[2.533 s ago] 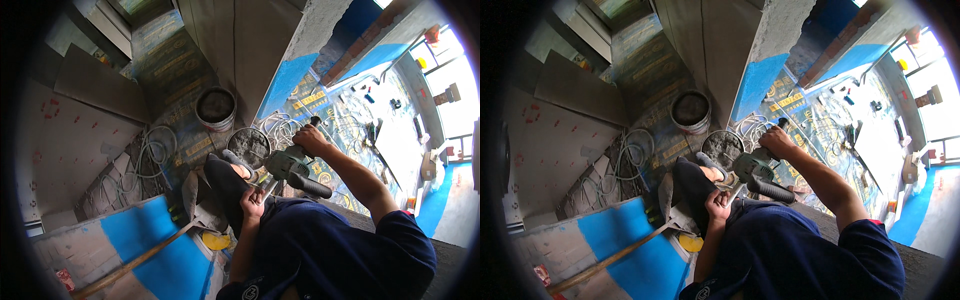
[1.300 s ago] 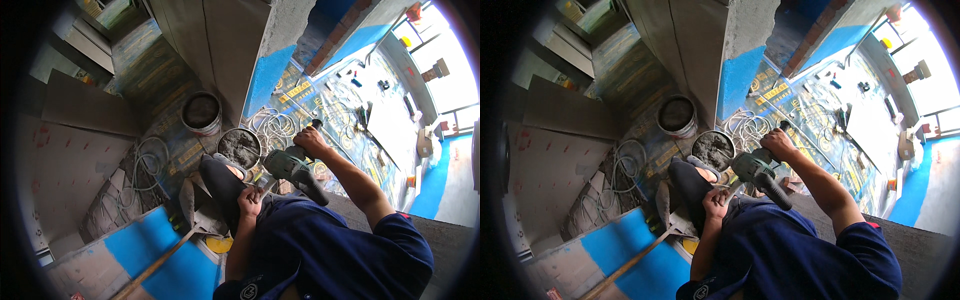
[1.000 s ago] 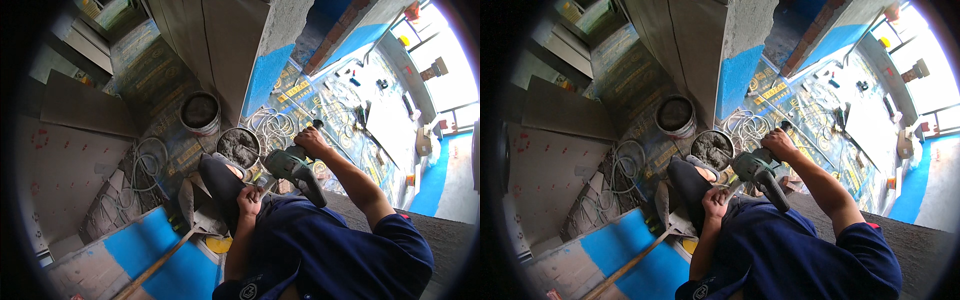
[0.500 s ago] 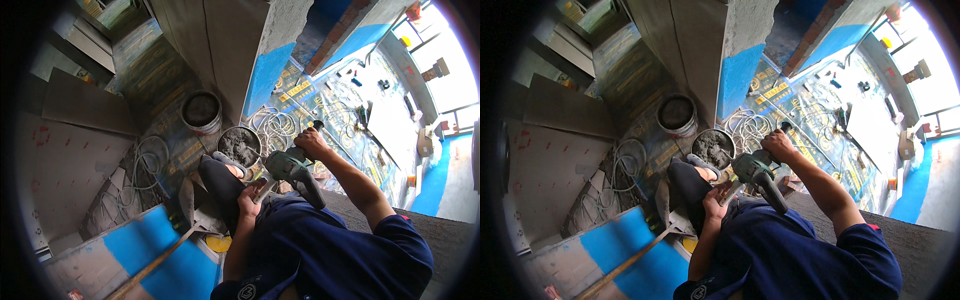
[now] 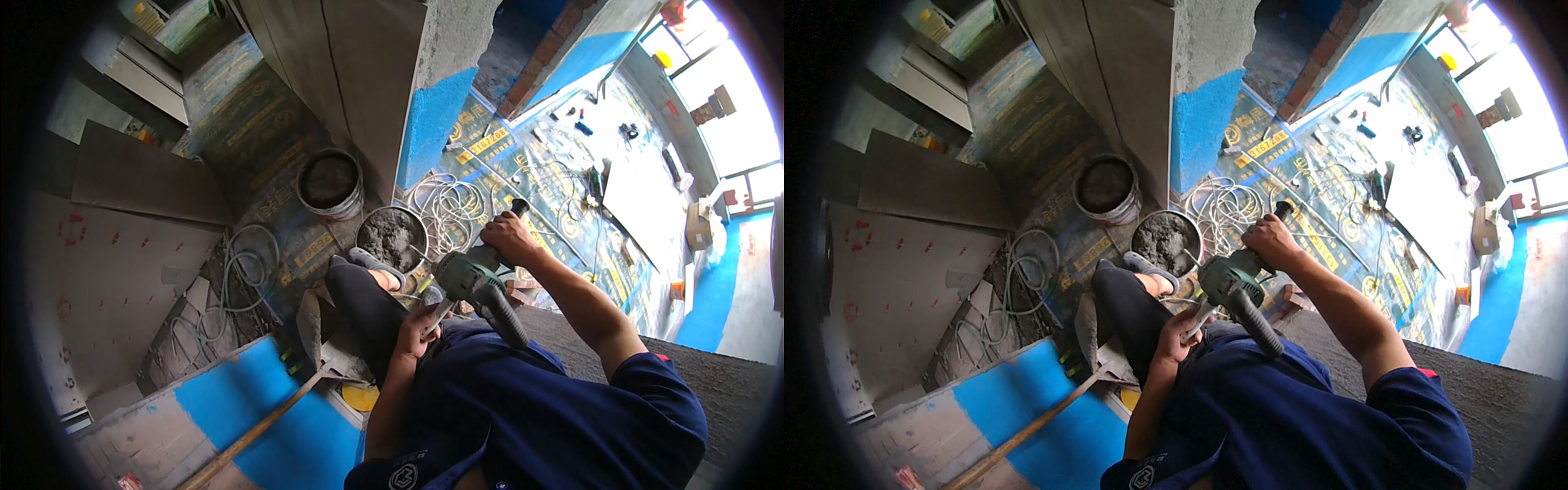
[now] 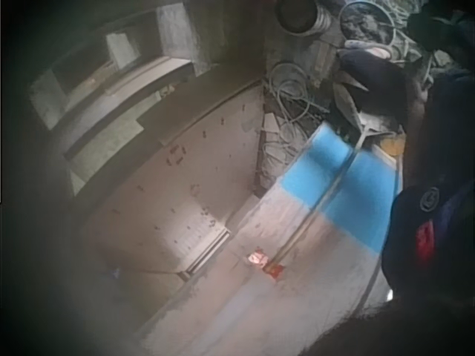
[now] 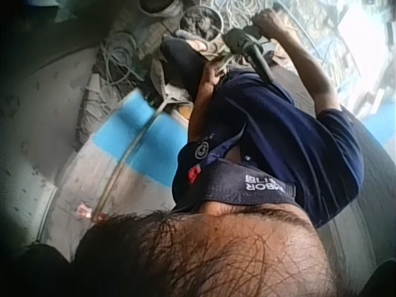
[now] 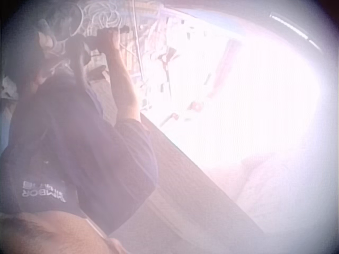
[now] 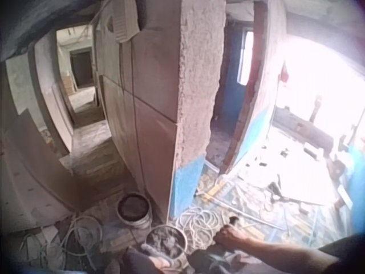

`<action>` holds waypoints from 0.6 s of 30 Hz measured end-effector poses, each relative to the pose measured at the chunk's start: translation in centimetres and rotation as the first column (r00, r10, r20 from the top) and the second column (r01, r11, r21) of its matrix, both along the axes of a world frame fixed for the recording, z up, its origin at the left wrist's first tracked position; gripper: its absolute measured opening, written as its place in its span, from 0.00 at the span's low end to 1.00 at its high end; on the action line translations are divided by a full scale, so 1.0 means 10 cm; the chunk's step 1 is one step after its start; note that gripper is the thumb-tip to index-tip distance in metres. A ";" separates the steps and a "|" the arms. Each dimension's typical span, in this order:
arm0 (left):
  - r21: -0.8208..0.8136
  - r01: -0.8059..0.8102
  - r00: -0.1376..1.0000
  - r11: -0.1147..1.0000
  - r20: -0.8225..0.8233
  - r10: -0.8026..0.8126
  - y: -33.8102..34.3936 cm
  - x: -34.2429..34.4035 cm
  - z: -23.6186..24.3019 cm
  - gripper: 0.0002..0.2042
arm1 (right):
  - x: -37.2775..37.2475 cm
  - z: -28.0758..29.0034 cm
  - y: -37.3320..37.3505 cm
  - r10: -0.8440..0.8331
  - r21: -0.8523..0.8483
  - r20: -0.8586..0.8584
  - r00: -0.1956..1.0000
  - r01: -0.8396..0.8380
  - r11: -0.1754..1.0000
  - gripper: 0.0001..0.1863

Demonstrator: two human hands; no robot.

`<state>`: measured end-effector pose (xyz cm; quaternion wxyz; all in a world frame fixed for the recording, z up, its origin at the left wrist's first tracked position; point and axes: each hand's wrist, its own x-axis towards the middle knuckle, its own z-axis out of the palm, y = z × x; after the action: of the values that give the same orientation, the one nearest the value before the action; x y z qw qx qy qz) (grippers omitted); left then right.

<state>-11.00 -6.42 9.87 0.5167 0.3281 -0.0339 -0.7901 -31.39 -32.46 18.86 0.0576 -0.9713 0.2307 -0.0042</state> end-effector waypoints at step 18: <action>0.193 -0.174 0.976 0.966 0.163 0.144 0.04 -0.14 0.14 0.11 | 0.16 0.15 0.04 0.041 -0.012 -0.070 0.997 -0.042 0.999 0.03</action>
<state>-12.43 -6.02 11.24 0.5379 0.4390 0.0363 -0.7188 -29.74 -32.03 20.33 0.0431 -0.9759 0.2120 0.0293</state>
